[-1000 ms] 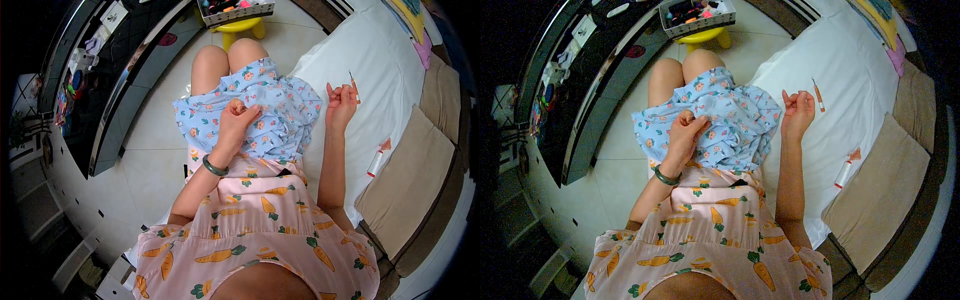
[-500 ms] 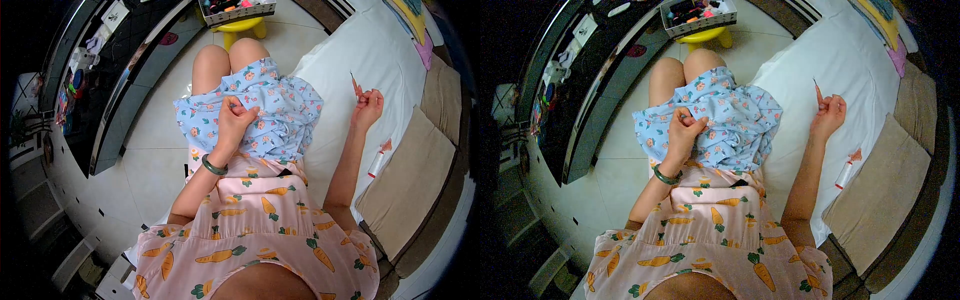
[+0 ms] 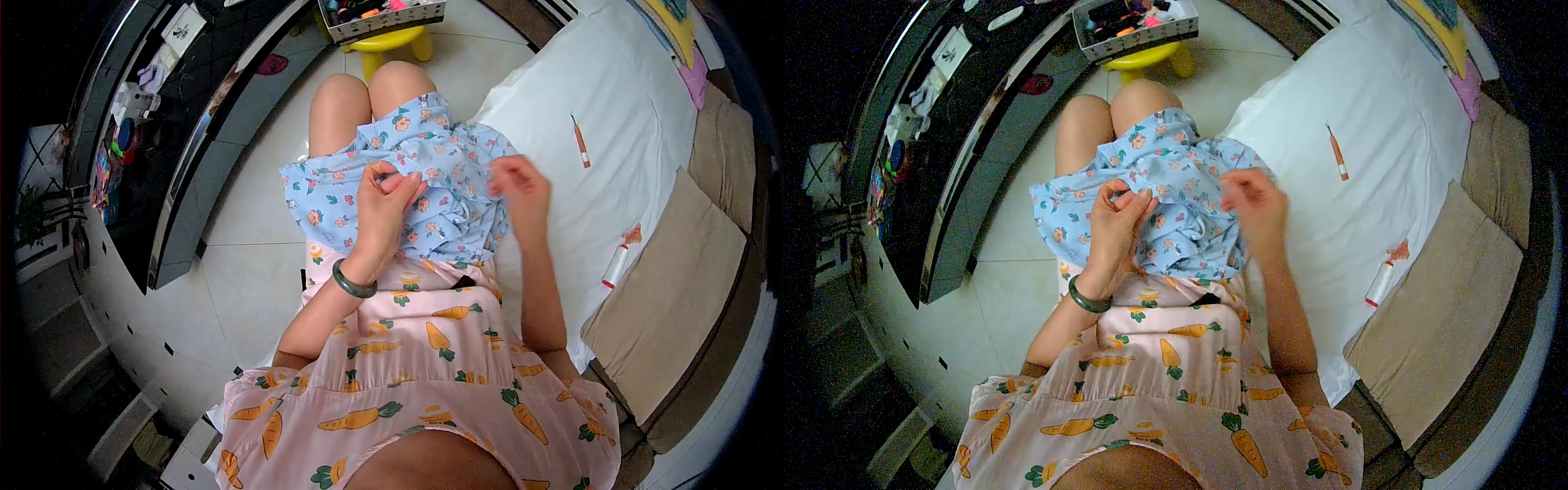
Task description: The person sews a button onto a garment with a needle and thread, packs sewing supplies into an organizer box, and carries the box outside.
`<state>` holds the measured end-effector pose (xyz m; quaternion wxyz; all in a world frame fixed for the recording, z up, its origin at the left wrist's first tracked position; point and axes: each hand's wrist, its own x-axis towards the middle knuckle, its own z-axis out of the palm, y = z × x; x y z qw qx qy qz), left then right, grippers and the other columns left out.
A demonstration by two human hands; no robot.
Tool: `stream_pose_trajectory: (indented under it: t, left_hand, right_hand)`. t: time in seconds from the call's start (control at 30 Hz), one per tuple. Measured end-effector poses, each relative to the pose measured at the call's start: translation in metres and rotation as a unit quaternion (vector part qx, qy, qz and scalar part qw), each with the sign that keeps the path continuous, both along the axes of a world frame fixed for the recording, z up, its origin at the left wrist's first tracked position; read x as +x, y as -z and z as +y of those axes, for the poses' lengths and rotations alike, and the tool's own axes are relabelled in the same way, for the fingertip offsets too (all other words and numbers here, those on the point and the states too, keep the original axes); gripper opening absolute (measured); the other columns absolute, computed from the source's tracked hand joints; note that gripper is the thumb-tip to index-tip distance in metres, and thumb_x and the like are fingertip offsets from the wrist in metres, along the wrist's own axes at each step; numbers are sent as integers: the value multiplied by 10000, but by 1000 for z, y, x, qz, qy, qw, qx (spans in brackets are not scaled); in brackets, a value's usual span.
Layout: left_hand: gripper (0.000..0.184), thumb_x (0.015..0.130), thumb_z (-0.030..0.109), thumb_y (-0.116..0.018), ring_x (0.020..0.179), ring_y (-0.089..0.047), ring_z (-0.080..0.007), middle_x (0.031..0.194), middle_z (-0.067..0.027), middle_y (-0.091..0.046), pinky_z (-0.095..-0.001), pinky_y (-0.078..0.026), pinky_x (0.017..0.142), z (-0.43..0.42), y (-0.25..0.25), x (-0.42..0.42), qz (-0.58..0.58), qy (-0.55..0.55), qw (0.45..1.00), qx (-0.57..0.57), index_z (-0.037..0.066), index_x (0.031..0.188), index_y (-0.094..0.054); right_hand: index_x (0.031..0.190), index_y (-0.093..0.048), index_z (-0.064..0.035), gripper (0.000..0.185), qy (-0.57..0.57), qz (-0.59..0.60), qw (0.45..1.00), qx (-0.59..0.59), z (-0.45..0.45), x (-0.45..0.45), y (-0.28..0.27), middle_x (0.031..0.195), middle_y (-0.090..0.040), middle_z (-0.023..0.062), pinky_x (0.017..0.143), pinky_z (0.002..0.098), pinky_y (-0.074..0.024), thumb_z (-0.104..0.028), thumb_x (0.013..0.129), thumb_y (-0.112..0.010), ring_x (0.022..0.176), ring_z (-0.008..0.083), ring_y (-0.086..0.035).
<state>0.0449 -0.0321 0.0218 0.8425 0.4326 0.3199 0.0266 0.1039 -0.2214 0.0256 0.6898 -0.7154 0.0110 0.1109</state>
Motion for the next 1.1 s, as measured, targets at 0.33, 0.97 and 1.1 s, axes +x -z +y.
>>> stream_pose_trajectory:
  t: [0.33,0.97,1.1]
  left_hand:
    - [333,826,-17,-645,689,-615,-110,732,-34,-570,-191,-507,617,-2,-7,-1,-12,-22,1000,15,53,979,-357]
    - [270,860,-17,-608,692,-575,-67,751,-18,-576,-201,-533,699,3,-4,-3,-49,38,995,76,-8,1109,-505]
    - [251,860,3,-617,705,-579,-60,768,-4,-583,-185,-524,709,3,-4,-3,-39,45,996,70,-29,1106,-583]
  right_hand:
    - [892,-713,-59,172,-84,-267,933,-225,45,-19,-13,670,-501,27,474,244,-393,18,738,-701,550,103,-496]
    - [915,-729,-101,256,-97,-308,914,-245,46,-18,-12,644,-479,27,461,269,-381,34,699,-706,549,129,-489]
    - [916,-729,-101,257,-88,-316,914,-238,47,-17,-9,644,-477,29,459,269,-377,36,699,-709,545,127,-486]
